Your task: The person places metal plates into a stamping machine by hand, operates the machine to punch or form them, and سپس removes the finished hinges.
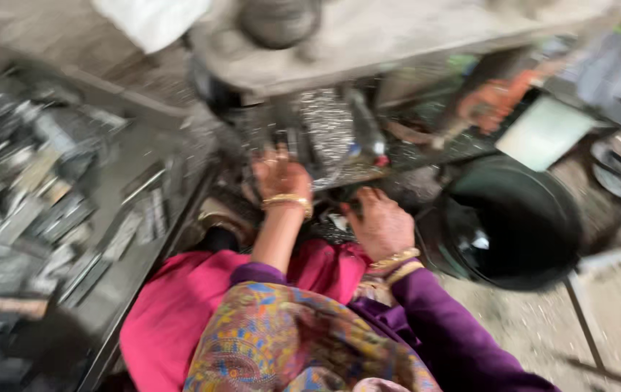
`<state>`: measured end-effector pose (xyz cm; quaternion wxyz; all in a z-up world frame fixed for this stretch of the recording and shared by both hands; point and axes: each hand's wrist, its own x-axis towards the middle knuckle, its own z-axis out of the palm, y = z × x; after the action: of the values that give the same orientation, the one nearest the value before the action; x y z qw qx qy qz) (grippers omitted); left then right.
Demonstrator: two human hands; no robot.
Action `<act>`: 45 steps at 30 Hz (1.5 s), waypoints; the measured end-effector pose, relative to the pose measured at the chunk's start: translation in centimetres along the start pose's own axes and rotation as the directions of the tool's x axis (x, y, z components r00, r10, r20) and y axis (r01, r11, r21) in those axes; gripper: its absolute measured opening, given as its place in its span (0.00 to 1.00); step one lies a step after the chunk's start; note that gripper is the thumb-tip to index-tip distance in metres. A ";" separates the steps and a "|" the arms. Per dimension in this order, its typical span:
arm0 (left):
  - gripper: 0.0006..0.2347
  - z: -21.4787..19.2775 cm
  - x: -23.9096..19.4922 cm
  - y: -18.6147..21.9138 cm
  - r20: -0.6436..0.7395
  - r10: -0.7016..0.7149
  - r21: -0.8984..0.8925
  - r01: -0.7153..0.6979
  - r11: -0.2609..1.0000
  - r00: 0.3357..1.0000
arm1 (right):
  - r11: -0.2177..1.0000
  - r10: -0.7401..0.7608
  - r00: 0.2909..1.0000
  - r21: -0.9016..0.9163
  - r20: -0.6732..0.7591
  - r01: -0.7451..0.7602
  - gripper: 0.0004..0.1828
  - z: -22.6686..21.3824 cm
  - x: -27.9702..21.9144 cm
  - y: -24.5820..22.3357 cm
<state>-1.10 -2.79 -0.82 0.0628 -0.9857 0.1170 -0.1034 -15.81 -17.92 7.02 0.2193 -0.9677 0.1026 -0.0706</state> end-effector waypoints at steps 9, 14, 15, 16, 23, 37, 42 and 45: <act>0.19 -1.7 0.1 -0.2 0.228 0.049 -0.060 -0.036 0.998 0.973 | 0.986 0.149 0.892 -0.126 0.428 -0.105 0.30 8.0 -1.3 6.0; 0.17 -2.0 -1.6 -0.7 0.108 0.023 -0.159 -0.005 0.987 0.994 | 0.999 0.036 0.953 -0.015 0.300 -0.033 0.28 13.5 -4.2 10.2; 0.17 -2.1 -0.6 -0.7 0.109 0.023 -0.176 -0.003 0.984 0.994 | 0.999 0.037 0.939 -0.025 0.343 -0.031 0.27 14.0 -3.0 11.1; 0.17 -2.3 0.3 -0.5 0.124 0.033 -0.182 -0.010 0.983 0.992 | 0.999 0.040 0.922 -0.036 0.384 -0.028 0.26 14.4 -1.5 12.0; 0.18 -0.1 -0.7 -0.8 0.039 0.023 -0.166 -0.016 0.986 0.999 | 0.993 0.023 0.914 0.099 0.404 -0.069 0.27 18.1 -3.3 14.2; 0.17 -2.6 2.9 -0.4 0.145 0.008 -0.142 0.013 0.990 0.989 | 0.985 -0.038 0.939 0.172 0.340 -0.022 0.23 17.8 -2.5 13.3; 0.16 -2.8 4.3 -0.8 0.290 0.027 0.013 -0.032 0.999 0.957 | 0.996 0.005 0.884 0.076 0.467 -0.046 0.22 18.0 -2.5 15.0; 0.19 -2.8 4.1 -0.6 0.137 0.028 -0.006 -0.027 1.000 0.990 | 0.986 -0.059 0.934 0.168 0.352 -0.001 0.21 18.5 -3.1 14.3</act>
<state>2.35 -3.49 2.81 0.0701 -0.9889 0.1264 -0.0344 -17.83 -22.25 -16.06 0.3129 -0.9443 0.0406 0.0938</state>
